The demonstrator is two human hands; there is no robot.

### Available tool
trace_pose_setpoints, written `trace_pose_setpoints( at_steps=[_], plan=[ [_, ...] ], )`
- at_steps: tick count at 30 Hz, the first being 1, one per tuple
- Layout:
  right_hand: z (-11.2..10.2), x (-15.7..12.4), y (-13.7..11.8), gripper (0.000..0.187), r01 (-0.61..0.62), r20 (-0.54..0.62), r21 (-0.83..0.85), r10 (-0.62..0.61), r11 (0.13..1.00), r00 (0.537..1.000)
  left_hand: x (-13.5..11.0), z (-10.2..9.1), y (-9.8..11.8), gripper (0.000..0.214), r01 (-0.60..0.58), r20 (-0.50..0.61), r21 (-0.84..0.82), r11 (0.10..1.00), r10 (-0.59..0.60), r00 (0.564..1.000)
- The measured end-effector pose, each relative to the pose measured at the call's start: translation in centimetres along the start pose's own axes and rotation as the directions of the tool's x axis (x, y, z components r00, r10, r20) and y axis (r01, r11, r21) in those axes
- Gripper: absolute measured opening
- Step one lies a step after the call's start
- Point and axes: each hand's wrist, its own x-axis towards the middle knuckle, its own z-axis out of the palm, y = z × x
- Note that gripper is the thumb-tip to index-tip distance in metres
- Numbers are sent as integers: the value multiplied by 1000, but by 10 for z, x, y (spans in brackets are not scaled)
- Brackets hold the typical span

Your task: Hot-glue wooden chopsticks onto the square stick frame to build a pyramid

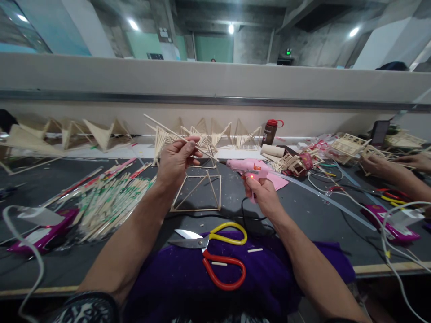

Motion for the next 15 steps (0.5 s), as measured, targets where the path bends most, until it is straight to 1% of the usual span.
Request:
trace_pose_setpoints(
  at_steps=[15],
  plan=[
    [1, 0, 1, 37, 10, 2, -16, -10, 1000, 1000, -1, 0, 2, 20, -3, -13, -7, 1000, 3, 1000]
  ],
)
